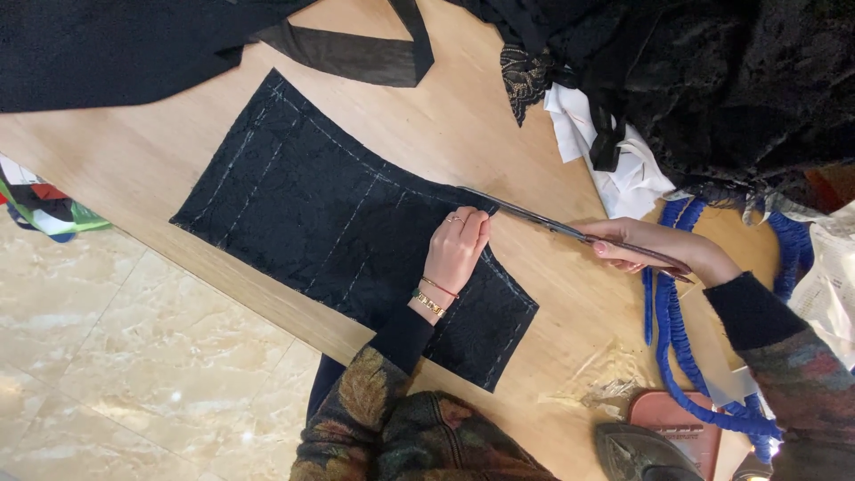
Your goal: Cutting out a garment pattern from black mesh fabric using tailor scissors along chalk-marked lines.
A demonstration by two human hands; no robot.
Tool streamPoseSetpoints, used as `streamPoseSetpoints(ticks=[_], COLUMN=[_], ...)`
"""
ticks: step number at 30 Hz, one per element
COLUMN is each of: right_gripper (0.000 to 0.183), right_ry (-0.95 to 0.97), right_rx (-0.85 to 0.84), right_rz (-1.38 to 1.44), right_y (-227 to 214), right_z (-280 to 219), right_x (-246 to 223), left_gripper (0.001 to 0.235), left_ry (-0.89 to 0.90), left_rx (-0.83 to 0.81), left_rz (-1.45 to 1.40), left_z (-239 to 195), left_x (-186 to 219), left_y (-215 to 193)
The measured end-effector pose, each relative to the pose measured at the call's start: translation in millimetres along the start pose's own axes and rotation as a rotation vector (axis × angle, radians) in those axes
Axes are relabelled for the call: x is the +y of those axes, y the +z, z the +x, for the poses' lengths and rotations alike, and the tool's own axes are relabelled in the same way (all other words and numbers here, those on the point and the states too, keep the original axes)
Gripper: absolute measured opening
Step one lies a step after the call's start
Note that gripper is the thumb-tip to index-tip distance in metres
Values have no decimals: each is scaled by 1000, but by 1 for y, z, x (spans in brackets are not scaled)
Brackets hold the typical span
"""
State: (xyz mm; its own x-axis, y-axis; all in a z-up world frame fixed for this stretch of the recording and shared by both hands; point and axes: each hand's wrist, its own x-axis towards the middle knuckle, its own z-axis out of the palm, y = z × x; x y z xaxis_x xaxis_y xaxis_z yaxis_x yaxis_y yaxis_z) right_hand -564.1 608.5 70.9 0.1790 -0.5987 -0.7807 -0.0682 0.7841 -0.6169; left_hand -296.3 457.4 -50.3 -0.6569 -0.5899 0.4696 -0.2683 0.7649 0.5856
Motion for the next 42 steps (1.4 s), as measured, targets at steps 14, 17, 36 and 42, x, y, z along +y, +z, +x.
streamPoseSetpoints(ticks=[14,17,36,42], right_gripper=[68,67,67,75], right_ry=[-110,-77,-21,25], right_rx=[-52,-17,19,52], right_rz=[-182,-186,-183,-235], right_y=[7,14,30,47], right_z=[23,23,13,10], right_x=[-28,-32,-59,-93], left_gripper=[9,8,7,6], left_ry=[36,40,45,46], left_rx=[27,26,48,46], left_rz=[-5,-16,-12,-32], left_z=[-3,-3,-2,-1], left_x=[-2,-1,-1,-1], left_y=[5,3,1,2])
